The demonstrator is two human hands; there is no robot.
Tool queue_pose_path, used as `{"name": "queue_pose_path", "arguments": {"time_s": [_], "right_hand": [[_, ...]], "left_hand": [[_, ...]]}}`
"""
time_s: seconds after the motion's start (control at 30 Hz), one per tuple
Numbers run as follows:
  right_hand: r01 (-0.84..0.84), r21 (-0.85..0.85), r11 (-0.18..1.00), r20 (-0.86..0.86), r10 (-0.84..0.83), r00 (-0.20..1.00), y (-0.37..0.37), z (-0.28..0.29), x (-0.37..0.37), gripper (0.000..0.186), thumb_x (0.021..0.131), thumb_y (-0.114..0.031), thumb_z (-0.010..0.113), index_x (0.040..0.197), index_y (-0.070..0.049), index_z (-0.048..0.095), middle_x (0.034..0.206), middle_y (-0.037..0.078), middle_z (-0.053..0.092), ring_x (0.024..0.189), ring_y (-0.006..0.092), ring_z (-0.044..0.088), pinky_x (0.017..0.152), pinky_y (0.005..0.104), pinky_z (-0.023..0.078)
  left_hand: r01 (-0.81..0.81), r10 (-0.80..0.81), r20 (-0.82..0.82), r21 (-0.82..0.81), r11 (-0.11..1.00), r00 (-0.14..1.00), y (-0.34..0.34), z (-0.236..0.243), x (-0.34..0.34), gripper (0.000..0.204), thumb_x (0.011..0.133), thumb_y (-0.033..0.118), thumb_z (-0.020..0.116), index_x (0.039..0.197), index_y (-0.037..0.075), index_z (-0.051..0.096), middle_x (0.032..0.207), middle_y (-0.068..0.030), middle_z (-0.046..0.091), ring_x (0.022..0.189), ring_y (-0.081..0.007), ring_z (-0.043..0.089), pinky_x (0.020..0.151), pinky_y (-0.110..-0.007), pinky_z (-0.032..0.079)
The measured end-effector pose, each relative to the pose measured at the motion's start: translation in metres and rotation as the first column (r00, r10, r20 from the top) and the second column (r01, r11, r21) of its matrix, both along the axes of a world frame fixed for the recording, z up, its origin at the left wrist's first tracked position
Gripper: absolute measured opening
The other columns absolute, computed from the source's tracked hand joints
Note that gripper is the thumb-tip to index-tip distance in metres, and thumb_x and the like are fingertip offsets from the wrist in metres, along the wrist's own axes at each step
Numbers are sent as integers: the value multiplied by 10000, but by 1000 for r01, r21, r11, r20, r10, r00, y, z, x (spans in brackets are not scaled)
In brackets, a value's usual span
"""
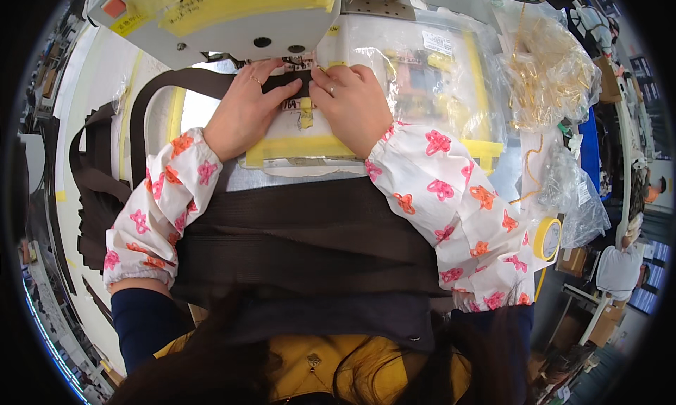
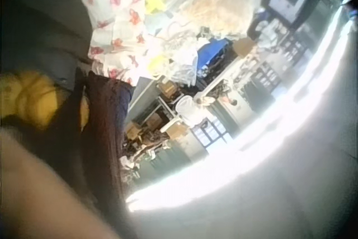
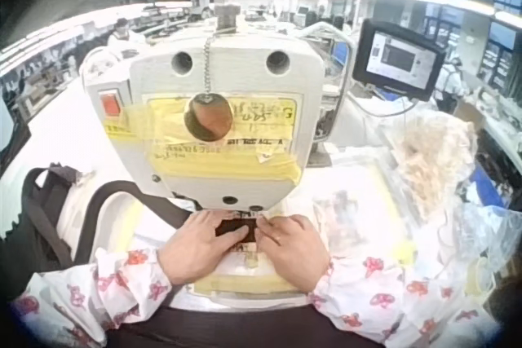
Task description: The person attaches a plastic template sheet to a sewing machine table, then loops fabric straps through metal hardware pieces and sews the strap ends using the sewing machine.
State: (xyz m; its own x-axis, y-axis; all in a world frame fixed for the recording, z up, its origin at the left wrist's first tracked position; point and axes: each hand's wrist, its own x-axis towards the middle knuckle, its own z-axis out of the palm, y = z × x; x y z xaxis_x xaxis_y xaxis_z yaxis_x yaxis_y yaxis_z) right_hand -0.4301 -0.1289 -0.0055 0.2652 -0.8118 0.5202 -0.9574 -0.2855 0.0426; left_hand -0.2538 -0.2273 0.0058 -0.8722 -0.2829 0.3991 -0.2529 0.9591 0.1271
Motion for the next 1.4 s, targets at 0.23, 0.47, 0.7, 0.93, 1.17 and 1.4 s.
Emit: {"name": "queue_pose_path", "arguments": {"time_s": [0.23,0.47,0.7,0.93,1.17,1.4], "right_hand": [[-17,-17,1000,118,19,993,6,3,-2,181,669,-81,591,842,-42,621,960,45,630,903,195,552,783,345,423],[-24,36,999,121,20,992,-2,7,-3,152,675,-85,552,805,-50,624,963,45,630,948,185,531,827,339,388],[-43,112,993,119,29,992,-2,13,-9,198,693,-77,555,876,-60,631,998,41,619,959,195,526,850,379,376],[-58,200,978,104,38,994,-6,16,-16,293,667,-76,531,943,-87,631,1038,24,607,1013,200,496,937,448,304],[-14,246,969,54,1,999,-20,14,-25,349,672,-71,518,1002,-115,621,1094,-3,580,1065,218,463,960,474,280],[-12,222,975,100,-10,995,-20,10,-26,387,666,-48,495,1031,-113,607,1123,22,557,1094,245,441,971,499,257]], "left_hand": [[-56,56,49,-11,998,997,7,-1,1,298,770,131,539,1067,122,563,1131,-144,530,1015,-244,532,929,-495,295],[-37,45,81,-99,994,996,-1,7,3,284,775,148,543,1057,131,562,1105,-111,558,1036,-218,527,928,-468,301],[-29,37,81,-101,995,996,-7,2,1,288,775,142,541,1062,137,558,1128,-98,549,1060,-198,512,917,-445,312],[-44,47,64,-59,997,997,-14,-1,1,296,779,135,531,1074,151,557,1138,-81,546,1033,-189,528,930,-427,309],[-48,48,40,17,999,998,-28,-3,-6,220,779,117,530,983,137,609,1003,-60,608,887,-212,582,905,-413,337],[-6,11,-62,91,996,998,-36,-9,-8,200,756,77,533,928,113,626,910,-65,624,860,-251,569,888,-383,348]]}}
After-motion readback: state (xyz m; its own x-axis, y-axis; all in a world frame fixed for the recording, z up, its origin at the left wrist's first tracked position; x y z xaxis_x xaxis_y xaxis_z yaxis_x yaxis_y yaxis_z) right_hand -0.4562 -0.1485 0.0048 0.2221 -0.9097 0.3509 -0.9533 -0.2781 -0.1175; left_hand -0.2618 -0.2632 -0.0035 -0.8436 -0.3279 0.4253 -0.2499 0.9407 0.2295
